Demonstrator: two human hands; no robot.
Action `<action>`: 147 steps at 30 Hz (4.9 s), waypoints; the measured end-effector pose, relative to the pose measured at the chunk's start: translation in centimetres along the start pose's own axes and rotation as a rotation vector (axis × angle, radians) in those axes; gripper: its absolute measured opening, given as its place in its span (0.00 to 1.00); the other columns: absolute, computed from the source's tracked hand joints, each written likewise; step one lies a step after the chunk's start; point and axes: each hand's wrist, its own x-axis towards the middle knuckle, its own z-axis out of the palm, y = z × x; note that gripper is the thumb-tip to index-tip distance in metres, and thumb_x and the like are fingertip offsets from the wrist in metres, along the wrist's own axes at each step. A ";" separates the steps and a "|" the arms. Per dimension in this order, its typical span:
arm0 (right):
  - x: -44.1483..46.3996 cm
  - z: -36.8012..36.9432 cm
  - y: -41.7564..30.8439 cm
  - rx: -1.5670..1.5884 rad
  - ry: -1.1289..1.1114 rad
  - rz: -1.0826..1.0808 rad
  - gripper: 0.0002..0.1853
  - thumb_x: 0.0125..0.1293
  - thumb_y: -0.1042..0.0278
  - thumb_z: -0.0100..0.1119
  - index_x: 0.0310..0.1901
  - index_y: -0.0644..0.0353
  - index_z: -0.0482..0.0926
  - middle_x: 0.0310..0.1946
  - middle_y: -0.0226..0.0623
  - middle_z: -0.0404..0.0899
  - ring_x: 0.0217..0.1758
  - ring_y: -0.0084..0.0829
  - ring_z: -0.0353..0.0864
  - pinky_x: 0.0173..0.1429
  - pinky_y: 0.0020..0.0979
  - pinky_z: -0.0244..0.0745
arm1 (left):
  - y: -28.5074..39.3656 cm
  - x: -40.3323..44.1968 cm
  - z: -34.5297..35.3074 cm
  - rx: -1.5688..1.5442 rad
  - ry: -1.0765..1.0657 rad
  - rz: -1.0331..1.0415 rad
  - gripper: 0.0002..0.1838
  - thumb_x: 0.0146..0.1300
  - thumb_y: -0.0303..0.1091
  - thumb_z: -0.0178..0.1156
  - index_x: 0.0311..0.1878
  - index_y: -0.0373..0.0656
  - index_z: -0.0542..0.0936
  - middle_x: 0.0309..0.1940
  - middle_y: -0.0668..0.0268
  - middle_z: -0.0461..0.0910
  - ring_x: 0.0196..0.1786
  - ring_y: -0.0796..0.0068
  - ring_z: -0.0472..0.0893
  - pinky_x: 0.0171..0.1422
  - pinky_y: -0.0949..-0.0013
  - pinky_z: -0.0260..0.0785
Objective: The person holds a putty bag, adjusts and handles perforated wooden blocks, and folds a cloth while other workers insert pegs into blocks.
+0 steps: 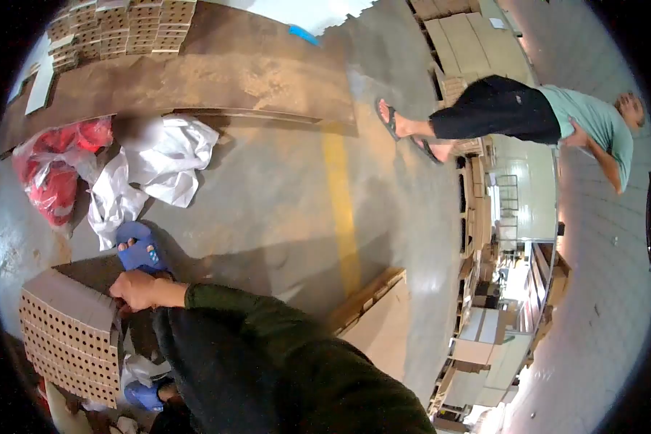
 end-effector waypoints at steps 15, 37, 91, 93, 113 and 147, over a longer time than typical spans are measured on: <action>1.4 -4.6 -2.4 0.447 -0.083 0.184 0.13 0.52 0.57 0.69 0.30 0.57 0.78 0.23 0.30 0.79 0.27 0.22 0.77 0.33 0.27 0.72 | 5.7 -5.0 0.7 0.259 0.178 0.262 0.39 0.51 0.55 0.55 0.59 0.33 0.65 0.43 0.55 0.75 0.29 0.68 0.74 0.39 0.68 0.71; -0.6 -2.7 -1.4 0.142 0.051 -0.003 0.09 0.54 0.67 0.63 0.31 0.60 0.74 0.31 0.42 0.77 0.36 0.47 0.76 0.40 0.41 0.70 | 4.7 -4.5 0.5 0.870 0.341 0.187 0.50 0.34 0.35 0.75 0.64 0.35 0.62 0.51 0.59 0.72 0.51 0.66 0.75 0.57 0.64 0.69; -0.7 -2.6 -1.2 0.126 0.090 -0.048 0.08 0.54 0.69 0.62 0.31 0.60 0.73 0.31 0.42 0.77 0.39 0.48 0.76 0.41 0.42 0.70 | 4.8 -4.7 1.8 1.421 0.360 0.516 0.40 0.37 0.31 0.75 0.58 0.37 0.69 0.51 0.61 0.72 0.53 0.69 0.73 0.59 0.66 0.66; -0.6 -2.4 -1.0 0.125 0.081 -0.039 0.08 0.54 0.69 0.62 0.31 0.60 0.73 0.31 0.42 0.77 0.39 0.48 0.76 0.41 0.42 0.70 | 5.0 -4.6 2.0 1.444 0.349 0.485 0.40 0.37 0.31 0.75 0.57 0.36 0.69 0.51 0.61 0.72 0.52 0.69 0.73 0.59 0.66 0.66; -0.8 -2.5 -1.0 0.127 0.061 -0.005 0.09 0.54 0.67 0.63 0.31 0.59 0.73 0.31 0.41 0.77 0.40 0.47 0.76 0.42 0.41 0.70 | 5.3 -4.0 1.9 1.517 0.342 0.561 0.38 0.39 0.31 0.74 0.57 0.37 0.70 0.51 0.60 0.72 0.53 0.69 0.73 0.59 0.67 0.66; -0.6 -2.4 -0.6 0.148 0.084 -0.056 0.09 0.55 0.67 0.62 0.32 0.60 0.73 0.31 0.42 0.77 0.39 0.47 0.76 0.40 0.41 0.70 | 5.9 -2.1 2.5 1.518 0.378 0.608 0.35 0.42 0.27 0.72 0.57 0.38 0.71 0.52 0.60 0.73 0.53 0.67 0.74 0.58 0.65 0.68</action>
